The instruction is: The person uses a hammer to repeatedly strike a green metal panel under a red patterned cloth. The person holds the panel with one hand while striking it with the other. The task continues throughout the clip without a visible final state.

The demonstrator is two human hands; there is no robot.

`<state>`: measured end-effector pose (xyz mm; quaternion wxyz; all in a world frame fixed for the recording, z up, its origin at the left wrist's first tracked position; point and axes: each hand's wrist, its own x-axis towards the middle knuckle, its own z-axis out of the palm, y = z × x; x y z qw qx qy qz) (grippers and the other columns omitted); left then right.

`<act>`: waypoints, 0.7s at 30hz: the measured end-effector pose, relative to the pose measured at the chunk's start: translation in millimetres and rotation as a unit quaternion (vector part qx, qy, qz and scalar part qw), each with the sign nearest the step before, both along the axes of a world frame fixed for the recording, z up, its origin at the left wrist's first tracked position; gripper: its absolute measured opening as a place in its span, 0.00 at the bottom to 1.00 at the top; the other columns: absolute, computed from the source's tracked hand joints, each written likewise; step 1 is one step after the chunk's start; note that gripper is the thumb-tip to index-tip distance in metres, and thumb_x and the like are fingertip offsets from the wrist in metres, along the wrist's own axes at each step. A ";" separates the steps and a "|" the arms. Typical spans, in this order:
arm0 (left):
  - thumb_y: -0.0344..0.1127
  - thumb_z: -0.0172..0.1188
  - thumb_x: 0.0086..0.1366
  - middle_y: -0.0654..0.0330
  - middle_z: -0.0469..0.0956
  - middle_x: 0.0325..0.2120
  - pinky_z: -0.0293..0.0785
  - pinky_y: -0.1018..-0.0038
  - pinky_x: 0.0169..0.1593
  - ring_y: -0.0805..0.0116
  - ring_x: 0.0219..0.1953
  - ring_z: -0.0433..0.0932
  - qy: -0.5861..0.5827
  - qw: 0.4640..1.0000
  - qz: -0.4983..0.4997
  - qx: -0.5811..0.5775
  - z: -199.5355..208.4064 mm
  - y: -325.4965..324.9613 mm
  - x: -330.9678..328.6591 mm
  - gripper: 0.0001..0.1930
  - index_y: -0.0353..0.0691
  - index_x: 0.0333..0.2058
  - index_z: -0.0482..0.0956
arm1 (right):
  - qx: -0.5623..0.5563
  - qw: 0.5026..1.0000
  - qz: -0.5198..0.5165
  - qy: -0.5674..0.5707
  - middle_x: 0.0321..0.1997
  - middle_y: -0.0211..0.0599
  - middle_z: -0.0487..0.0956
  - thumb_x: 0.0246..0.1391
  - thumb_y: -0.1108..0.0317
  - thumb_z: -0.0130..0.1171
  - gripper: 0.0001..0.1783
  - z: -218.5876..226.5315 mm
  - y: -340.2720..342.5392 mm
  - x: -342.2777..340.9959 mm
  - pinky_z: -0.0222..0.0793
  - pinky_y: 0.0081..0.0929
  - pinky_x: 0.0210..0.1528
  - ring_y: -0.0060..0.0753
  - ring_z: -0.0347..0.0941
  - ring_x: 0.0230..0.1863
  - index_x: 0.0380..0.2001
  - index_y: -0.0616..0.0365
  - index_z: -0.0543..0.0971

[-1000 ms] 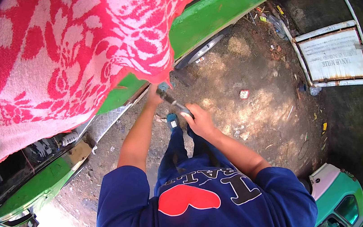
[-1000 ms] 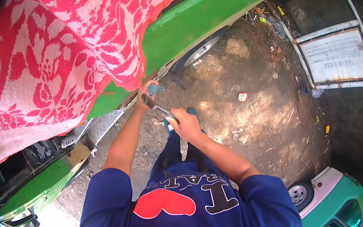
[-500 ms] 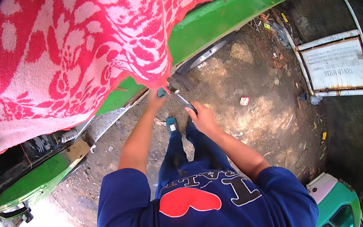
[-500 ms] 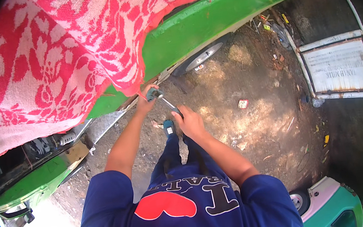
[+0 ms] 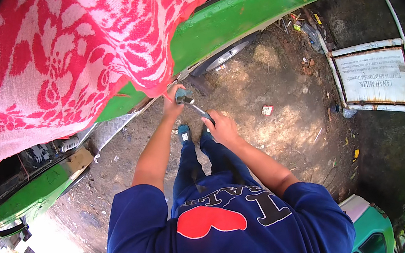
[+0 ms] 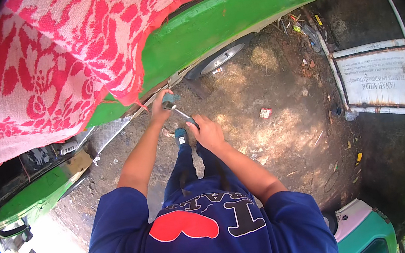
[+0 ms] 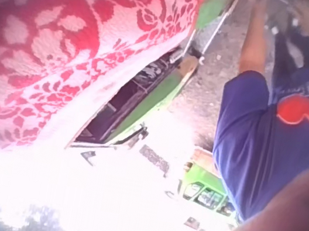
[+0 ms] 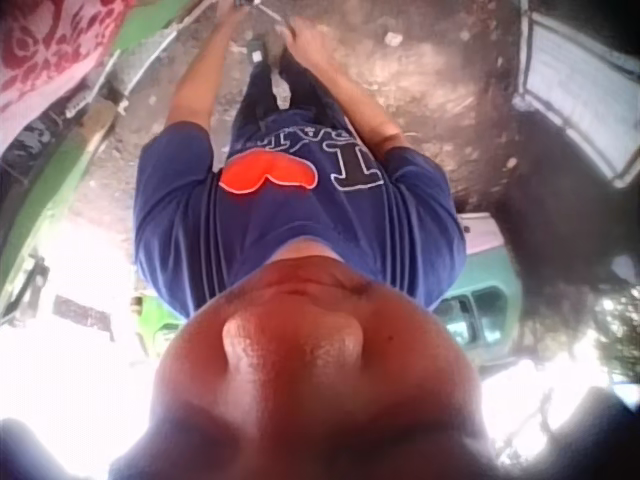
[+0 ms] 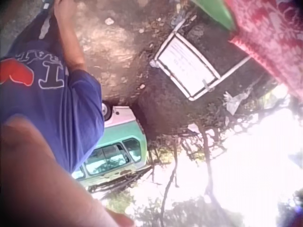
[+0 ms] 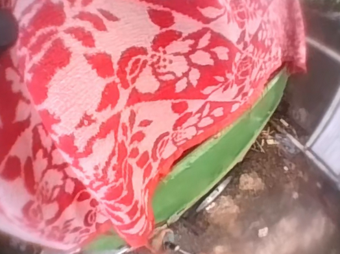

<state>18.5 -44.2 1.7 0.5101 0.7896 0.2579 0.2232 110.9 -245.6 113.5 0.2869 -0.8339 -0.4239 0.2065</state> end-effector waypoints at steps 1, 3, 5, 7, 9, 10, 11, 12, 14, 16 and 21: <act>0.18 0.61 0.48 0.59 0.78 0.39 0.72 0.72 0.50 0.66 0.44 0.79 -0.008 1.000 0.018 0.013 -2.3 2.7 1.5 0.21 0.40 0.43 0.74 | 0.005 1.000 -0.016 0.026 0.32 0.46 0.79 0.60 0.58 0.62 0.15 2.7 1.5 0.6 0.73 0.42 0.32 0.53 0.78 0.32 0.43 0.56 0.79; 0.19 0.61 0.47 0.58 0.78 0.38 0.72 0.72 0.49 0.65 0.43 0.79 -0.021 0.998 0.052 0.031 -8.3 2.3 1.5 0.21 0.40 0.43 0.74 | 0.075 0.995 -0.058 0.041 0.32 0.46 0.78 0.59 0.59 0.63 0.14 10.4 2.4 2.1 0.72 0.42 0.31 0.52 0.78 0.32 0.42 0.55 0.79; 0.19 0.61 0.48 0.58 0.78 0.37 0.72 0.72 0.49 0.65 0.42 0.79 -0.007 0.999 0.046 0.019 -16.0 2.9 -9.6 0.20 0.39 0.43 0.74 | 0.108 0.988 -0.064 0.091 0.32 0.47 0.78 0.60 0.59 0.62 0.14 14.3 -7.7 -1.7 0.72 0.41 0.31 0.53 0.77 0.32 0.43 0.55 0.79; 0.18 0.58 0.49 0.59 0.79 0.37 0.72 0.72 0.48 0.65 0.41 0.79 -0.008 0.999 0.038 0.005 -10.1 5.2 0.0 0.19 0.39 0.42 0.74 | 0.161 0.984 -0.040 0.057 0.31 0.47 0.78 0.60 0.59 0.62 0.14 14.9 -13.6 1.8 0.72 0.41 0.31 0.53 0.77 0.31 0.43 0.56 0.79; 0.19 0.59 0.50 0.59 0.79 0.36 0.72 0.73 0.48 0.66 0.41 0.79 -0.008 0.999 0.036 0.001 -5.0 0.0 2.7 0.19 0.39 0.42 0.74 | 0.133 0.991 -0.022 0.027 0.31 0.46 0.77 0.60 0.59 0.62 0.14 9.5 -12.3 3.9 0.72 0.41 0.31 0.53 0.77 0.30 0.43 0.56 0.79; 0.19 0.59 0.50 0.59 0.79 0.36 0.72 0.73 0.47 0.67 0.41 0.79 -0.007 0.999 0.035 -0.002 -2.4 -3.2 4.0 0.19 0.39 0.42 0.74 | 0.077 0.997 -0.017 0.013 0.31 0.46 0.78 0.60 0.58 0.62 0.15 2.7 -6.1 2.9 0.72 0.42 0.31 0.53 0.77 0.30 0.44 0.56 0.79; 0.19 0.59 0.50 0.59 0.79 0.36 0.72 0.73 0.47 0.67 0.41 0.79 -0.013 0.999 0.044 -0.012 -2.2 -3.0 5.9 0.18 0.39 0.42 0.74 | 0.021 1.000 -0.013 -0.002 0.31 0.46 0.78 0.60 0.58 0.62 0.15 -2.5 -2.7 3.3 0.72 0.42 0.30 0.53 0.77 0.30 0.44 0.56 0.79; 0.20 0.59 0.50 0.59 0.79 0.36 0.72 0.73 0.47 0.67 0.40 0.79 -0.016 0.998 0.056 -0.019 -3.6 2.6 3.3 0.18 0.39 0.42 0.74 | 0.032 0.999 -0.020 0.010 0.32 0.46 0.78 0.60 0.57 0.61 0.15 -3.6 0.8 2.8 0.72 0.43 0.30 0.53 0.78 0.30 0.44 0.55 0.78; 0.20 0.60 0.50 0.60 0.79 0.35 0.72 0.74 0.47 0.68 0.39 0.79 -0.013 0.997 0.073 -0.029 -6.4 10.8 0.6 0.18 0.39 0.42 0.74 | 0.054 0.997 -0.034 0.032 0.33 0.46 0.79 0.61 0.56 0.60 0.15 -4.4 6.2 1.9 0.73 0.45 0.31 0.54 0.78 0.31 0.43 0.55 0.78; 0.20 0.60 0.50 0.60 0.79 0.35 0.72 0.74 0.47 0.69 0.39 0.78 0.004 0.996 0.076 -0.048 -2.3 7.8 3.2 0.19 0.40 0.42 0.75 | 0.120 0.991 -0.026 0.045 0.35 0.47 0.80 0.61 0.55 0.60 0.16 -0.2 -3.2 3.5 0.74 0.47 0.31 0.56 0.79 0.32 0.43 0.55 0.78; 0.21 0.60 0.49 0.60 0.78 0.33 0.73 0.72 0.45 0.67 0.37 0.78 0.002 0.998 0.057 -0.012 -1.8 -3.0 -1.2 0.18 0.41 0.42 0.75 | -0.068 0.994 0.037 0.071 0.37 0.49 0.80 0.61 0.57 0.60 0.16 3.5 1.1 -0.3 0.74 0.47 0.33 0.58 0.78 0.34 0.45 0.55 0.78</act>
